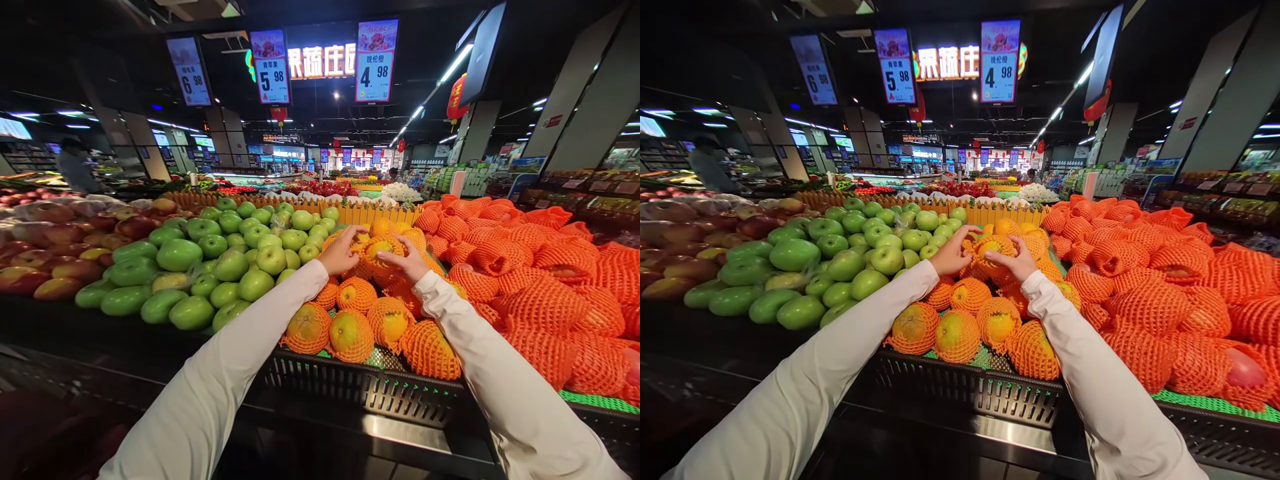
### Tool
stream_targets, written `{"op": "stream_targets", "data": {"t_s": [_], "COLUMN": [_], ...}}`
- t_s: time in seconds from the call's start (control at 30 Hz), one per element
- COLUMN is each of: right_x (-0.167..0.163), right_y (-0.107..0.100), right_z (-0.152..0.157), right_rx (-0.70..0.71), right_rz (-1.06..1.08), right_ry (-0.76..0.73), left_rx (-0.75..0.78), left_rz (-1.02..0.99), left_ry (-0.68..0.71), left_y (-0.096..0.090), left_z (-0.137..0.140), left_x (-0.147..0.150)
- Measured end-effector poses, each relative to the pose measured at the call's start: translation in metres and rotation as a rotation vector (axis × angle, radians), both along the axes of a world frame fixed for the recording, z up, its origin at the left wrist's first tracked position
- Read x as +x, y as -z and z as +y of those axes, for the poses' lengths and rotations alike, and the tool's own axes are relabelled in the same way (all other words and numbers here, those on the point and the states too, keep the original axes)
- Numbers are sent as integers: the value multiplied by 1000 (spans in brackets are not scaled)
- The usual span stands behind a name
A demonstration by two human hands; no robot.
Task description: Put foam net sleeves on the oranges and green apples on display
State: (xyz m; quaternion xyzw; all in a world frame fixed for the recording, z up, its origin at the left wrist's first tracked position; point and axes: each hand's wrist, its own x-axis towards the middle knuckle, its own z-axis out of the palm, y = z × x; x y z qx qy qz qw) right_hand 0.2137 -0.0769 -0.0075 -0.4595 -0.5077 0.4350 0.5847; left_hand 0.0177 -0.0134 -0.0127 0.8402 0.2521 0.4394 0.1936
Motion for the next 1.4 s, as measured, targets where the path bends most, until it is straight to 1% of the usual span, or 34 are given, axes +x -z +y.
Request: {"op": "stream_targets", "data": {"t_s": [0.07, 0.13, 0.17, 0.23, 0.33, 0.43, 0.5, 0.6, 0.7, 0.77, 0.83, 0.9, 0.93, 1.0, 1.07, 1.1, 1.13, 1.2, 1.23, 1.27, 1.3, 1.37, 1.4], "right_x": [0, -1, -1, -1, 2, 6, 8, 10, 11, 11, 12, 14, 16, 21, 27, 29, 30, 30, 28, 26, 24, 20, 19], "right_y": [1, 2, 3, 3, 0, -2, -3, -2, 0, 1, 2, 5, 6, 9, 11, 12, 13, 13, 12, 11, 10, 8, 7], "right_z": [1, 2, 3, 4, 6, 6, 7, 8, 9, 11, 13, 18, 21, 26, 29, 29, 29, 26, 23, 21, 18, 15, 13], "right_rx": [-1, 29, 43, 29, -18, 6, 10, -4, 6, 13, 5, 2, 15, 101, 193, 196, 165, 52, 12, -1, 3, 14, 12], "right_rz": [-19, -34, -33, 6, 115, 170, 178, 161, 142, 107, 33, -50, -97, -238, -487, -641, -799, -1073, -1171, -1240, -1284, -1312, -1318], "right_ry": [13, -29, -54, -88, -132, -144, -92, -27, -2, 3, 2, 21, 47, 129, 198, 191, 143, -27, -102, -145, -153, -126, -118], "left_rx": [80, 123, 129, 127, 106, 62, 45, 7, -40, -33, 8, 70, 106, 171, 190, 172, 137, 29, -35, -99, -159, -248, -269], "left_rz": [107, 165, 174, 161, 76, 7, 12, 19, -12, -21, 1, 42, 58, 46, -59, -137, -220, -367, -421, -465, -502, -560, -580], "left_ry": [129, 197, 190, 127, 20, -39, -37, 11, 43, 55, 53, 14, -24, -134, -283, -363, -437, -553, -597, -633, -666, -726, -753], "left_y": [-2, -3, -3, -3, -4, -4, -4, -4, -4, -3, -2, -1, -1, -1, -2, -1, -1, 3, 6, 10, 13, 18, 19], "left_z": [-5, -8, -9, -11, -12, -13, -13, -15, -16, -16, -14, -11, -8, -3, 3, 6, 9, 16, 20, 24, 29, 39, 45], "left_x": [-1, 0, 0, 2, 2, 1, 1, 1, 2, 3, 2, 1, 0, -4, -7, -9, -10, -12, -13, -15, -16, -19, -21]}}
